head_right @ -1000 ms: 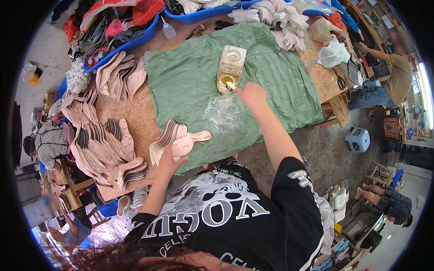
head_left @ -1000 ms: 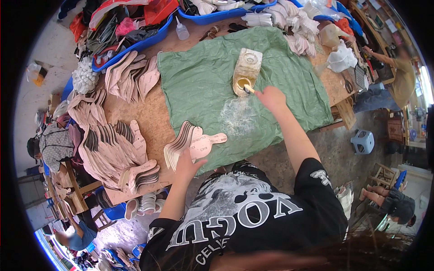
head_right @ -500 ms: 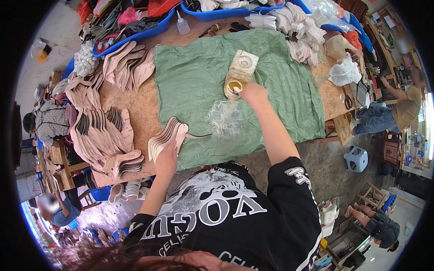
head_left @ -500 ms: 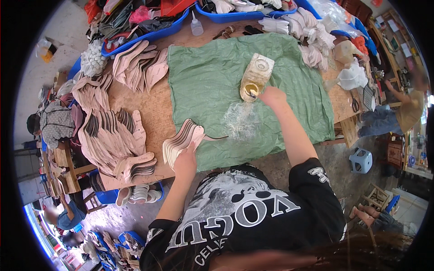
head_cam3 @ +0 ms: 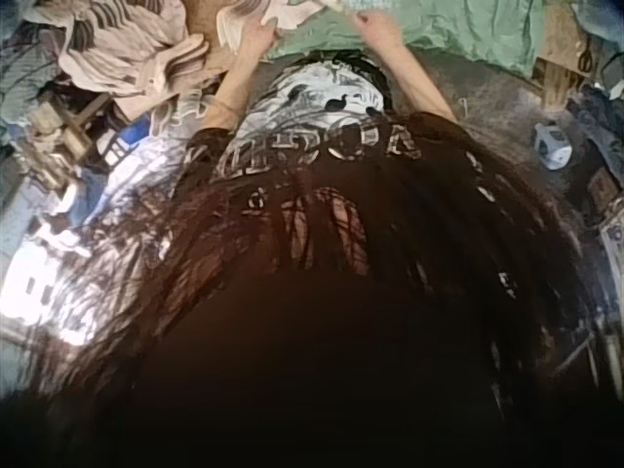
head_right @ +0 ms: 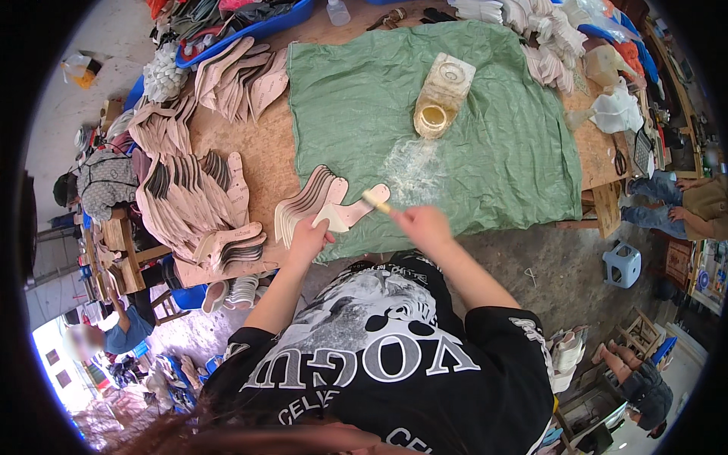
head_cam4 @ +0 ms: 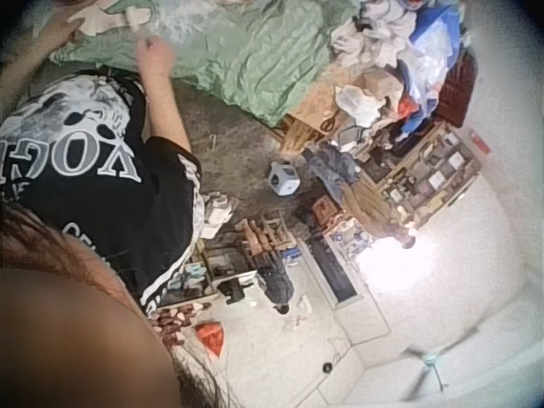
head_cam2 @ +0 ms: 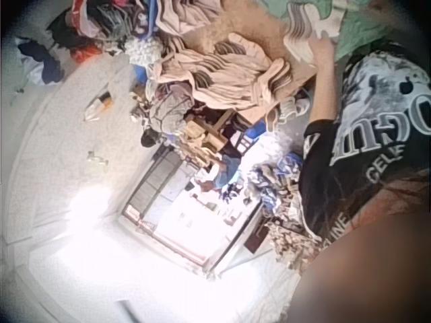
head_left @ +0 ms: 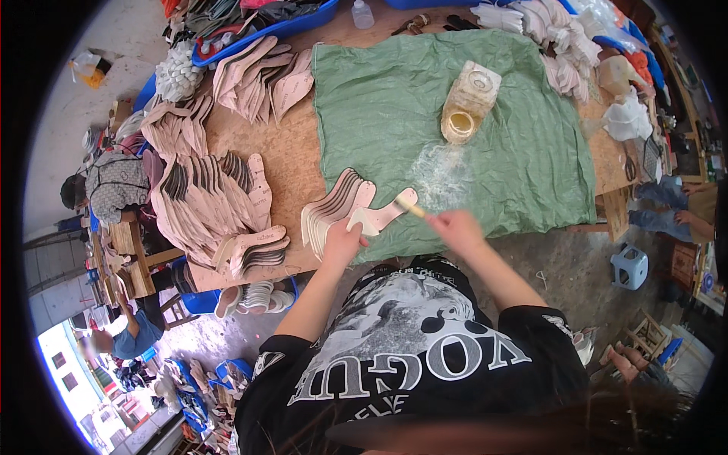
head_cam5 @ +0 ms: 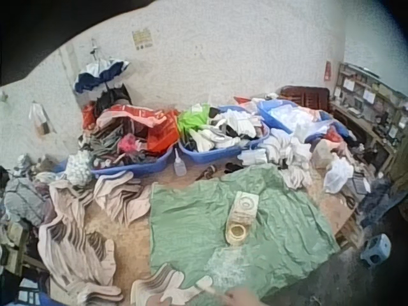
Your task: The recorder is applying glue to shoe components using a brush and a small container of adhesive.
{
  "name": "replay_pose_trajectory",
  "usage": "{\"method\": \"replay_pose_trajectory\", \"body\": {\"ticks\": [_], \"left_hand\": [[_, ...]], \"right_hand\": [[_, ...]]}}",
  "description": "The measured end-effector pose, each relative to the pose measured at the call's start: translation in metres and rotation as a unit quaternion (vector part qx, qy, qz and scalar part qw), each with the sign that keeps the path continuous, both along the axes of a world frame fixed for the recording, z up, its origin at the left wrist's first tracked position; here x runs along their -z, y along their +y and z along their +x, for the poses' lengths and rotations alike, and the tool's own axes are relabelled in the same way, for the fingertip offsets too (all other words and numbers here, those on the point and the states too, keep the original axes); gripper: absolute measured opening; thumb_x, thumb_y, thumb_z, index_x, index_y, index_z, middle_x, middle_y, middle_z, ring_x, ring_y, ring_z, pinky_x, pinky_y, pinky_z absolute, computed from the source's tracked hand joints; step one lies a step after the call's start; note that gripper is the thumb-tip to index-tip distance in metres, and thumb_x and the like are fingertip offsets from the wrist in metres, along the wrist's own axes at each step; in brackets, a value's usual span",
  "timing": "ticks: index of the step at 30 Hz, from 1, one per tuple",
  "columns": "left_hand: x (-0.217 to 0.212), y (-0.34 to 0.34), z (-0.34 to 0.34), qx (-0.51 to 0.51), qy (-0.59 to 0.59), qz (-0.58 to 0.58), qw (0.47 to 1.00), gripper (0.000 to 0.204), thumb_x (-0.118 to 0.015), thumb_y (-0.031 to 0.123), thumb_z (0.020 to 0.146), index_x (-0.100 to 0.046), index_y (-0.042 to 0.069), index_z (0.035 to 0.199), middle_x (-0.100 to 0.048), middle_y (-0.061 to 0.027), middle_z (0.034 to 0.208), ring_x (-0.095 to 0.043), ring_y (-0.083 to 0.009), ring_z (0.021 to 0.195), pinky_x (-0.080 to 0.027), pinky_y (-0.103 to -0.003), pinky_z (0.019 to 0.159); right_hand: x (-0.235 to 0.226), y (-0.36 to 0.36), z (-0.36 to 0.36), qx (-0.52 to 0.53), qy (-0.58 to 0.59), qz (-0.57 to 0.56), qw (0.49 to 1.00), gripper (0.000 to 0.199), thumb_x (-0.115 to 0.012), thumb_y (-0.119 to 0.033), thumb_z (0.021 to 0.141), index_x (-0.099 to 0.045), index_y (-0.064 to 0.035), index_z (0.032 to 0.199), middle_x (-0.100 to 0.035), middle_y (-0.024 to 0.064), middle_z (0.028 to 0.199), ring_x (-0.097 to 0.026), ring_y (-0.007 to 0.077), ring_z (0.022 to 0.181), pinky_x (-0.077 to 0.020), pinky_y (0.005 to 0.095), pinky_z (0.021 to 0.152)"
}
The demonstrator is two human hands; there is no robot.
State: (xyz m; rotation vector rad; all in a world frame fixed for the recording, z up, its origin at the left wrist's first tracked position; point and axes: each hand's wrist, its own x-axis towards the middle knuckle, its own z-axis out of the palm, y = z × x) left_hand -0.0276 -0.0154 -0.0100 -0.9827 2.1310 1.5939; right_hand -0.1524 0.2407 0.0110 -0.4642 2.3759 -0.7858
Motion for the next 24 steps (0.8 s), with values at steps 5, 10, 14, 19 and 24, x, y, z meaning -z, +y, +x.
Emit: {"method": "replay_pose_trajectory", "body": {"ticks": [5,10,14,19,24], "left_hand": [[-0.006,0.003,-0.007,-0.072,-0.004,0.093,0.993,0.024,-0.051,0.017,0.087,-0.063,-0.002,0.094,-0.063,-0.0103,0.061,-0.05,-0.0115,0.044,-0.039,-0.027,0.043],[-0.004,-0.003,-0.004,-0.1,0.001,0.148,0.984,0.022,-0.051,0.015,0.087,-0.062,-0.002,0.095,-0.062,-0.0101,0.06,-0.047,-0.009,0.042,-0.036,-0.024,0.039],[-0.006,-0.003,-0.004,-0.076,-0.012,0.122,0.989,0.02,-0.051,0.014,0.088,-0.06,-0.003,0.096,-0.058,-0.0078,0.059,-0.044,-0.0079,0.041,-0.033,-0.022,0.036],[-0.001,-0.006,0.0,-0.066,-0.013,0.11,0.992,0.02,-0.051,0.014,0.088,-0.06,-0.003,0.095,-0.057,-0.0072,0.058,-0.043,-0.0079,0.041,-0.032,-0.022,0.036],[0.001,-0.01,-0.002,-0.001,-0.015,0.009,1.0,0.022,-0.051,0.015,0.081,-0.063,-0.003,0.081,-0.062,-0.0086,0.056,-0.053,-0.0151,0.046,-0.041,-0.032,0.047]], "right_hand": [[0.031,-0.022,0.076,0.009,-0.059,-0.081,0.995,0.052,-0.055,-0.051,0.086,-0.061,-0.0053,0.061,-0.056,0.0163,0.058,-0.056,0.0358,0.056,-0.042,0.045,0.052],[0.054,-0.016,0.081,0.004,0.045,-0.018,0.999,0.051,-0.055,-0.049,0.086,-0.06,-0.0049,0.062,-0.055,0.0154,0.056,-0.056,0.0348,0.054,-0.0413,0.0449,0.05],[0.052,-0.009,0.067,0.032,0.089,0.042,0.995,0.05,-0.055,-0.05,0.086,-0.062,-0.0053,0.064,-0.058,0.0152,0.058,-0.058,0.0356,0.057,-0.0436,0.0458,0.052],[0.06,0.003,0.042,0.031,0.084,0.114,0.989,0.048,-0.053,-0.048,0.086,-0.065,-0.0058,0.068,-0.062,0.0149,0.065,-0.062,0.0345,0.063,-0.0474,0.0462,0.056],[0.074,0.004,0.012,0.032,0.113,0.138,0.984,0.046,-0.055,-0.047,0.085,-0.063,-0.0055,0.066,-0.06,0.0153,0.063,-0.062,0.0345,0.065,-0.0462,0.0465,0.056]]}}
